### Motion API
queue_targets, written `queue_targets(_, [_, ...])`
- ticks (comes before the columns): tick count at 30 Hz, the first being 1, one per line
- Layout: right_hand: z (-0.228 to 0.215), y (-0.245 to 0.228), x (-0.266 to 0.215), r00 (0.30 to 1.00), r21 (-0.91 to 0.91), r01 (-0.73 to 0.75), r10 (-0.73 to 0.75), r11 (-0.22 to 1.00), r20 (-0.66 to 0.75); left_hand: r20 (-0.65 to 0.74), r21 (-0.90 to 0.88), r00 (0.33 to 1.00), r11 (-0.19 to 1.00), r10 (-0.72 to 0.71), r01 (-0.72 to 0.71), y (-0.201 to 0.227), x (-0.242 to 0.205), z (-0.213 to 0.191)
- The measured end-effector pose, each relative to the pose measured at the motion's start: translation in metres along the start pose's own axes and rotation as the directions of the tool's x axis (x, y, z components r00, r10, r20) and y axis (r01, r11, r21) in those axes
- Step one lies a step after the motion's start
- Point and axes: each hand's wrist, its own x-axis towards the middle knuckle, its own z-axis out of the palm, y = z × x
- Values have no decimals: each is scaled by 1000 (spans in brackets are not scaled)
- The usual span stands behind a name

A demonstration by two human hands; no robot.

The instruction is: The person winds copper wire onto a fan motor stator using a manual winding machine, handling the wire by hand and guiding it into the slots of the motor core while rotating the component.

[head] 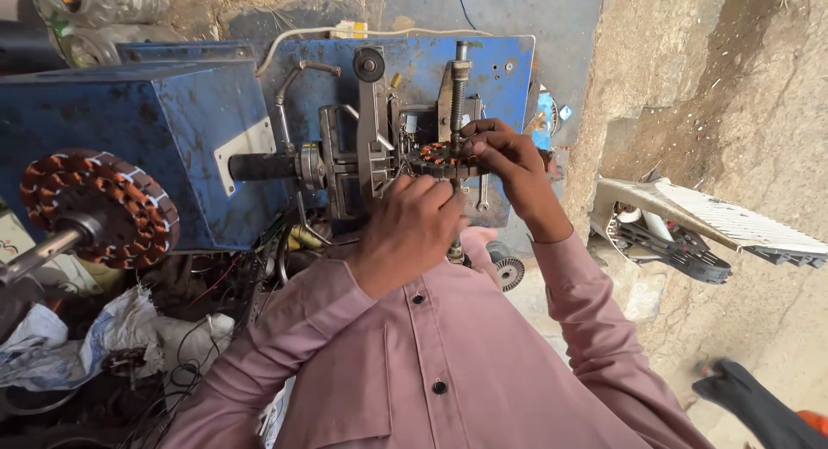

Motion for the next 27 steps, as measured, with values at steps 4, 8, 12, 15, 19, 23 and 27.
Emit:
queue_targets(4, [4,1,-1,1000,34,-13,13,999,-22,-27,138,998,989,64,-60,-16,-14,8])
queue_targets(8, [5,11,2,998,28,46,-45,999,-36,-70,137,993,987,90,-80,-20,-31,15])
queue_targets(12, [7,14,3,993,20,87,-85,996,-85,-38,193,991,974,128,-118,-22,-34,30])
queue_targets(15, [25,19,-3,938,5,199,-189,980,-291,56,229,994,968,94,-104,-29,-34,38])
queue_targets(19, [52,44,-42,523,-811,343,-814,474,-254,71,198,996,978,60,-73,-31,-38,40])
queue_targets(23, [63,54,-61,641,-875,355,-767,328,-28,53,222,996,972,73,-83,-27,-38,29])
queue_targets(27, [67,64,-54,662,-717,316,-686,622,-303,-27,311,977,931,210,-191,-23,-17,11])
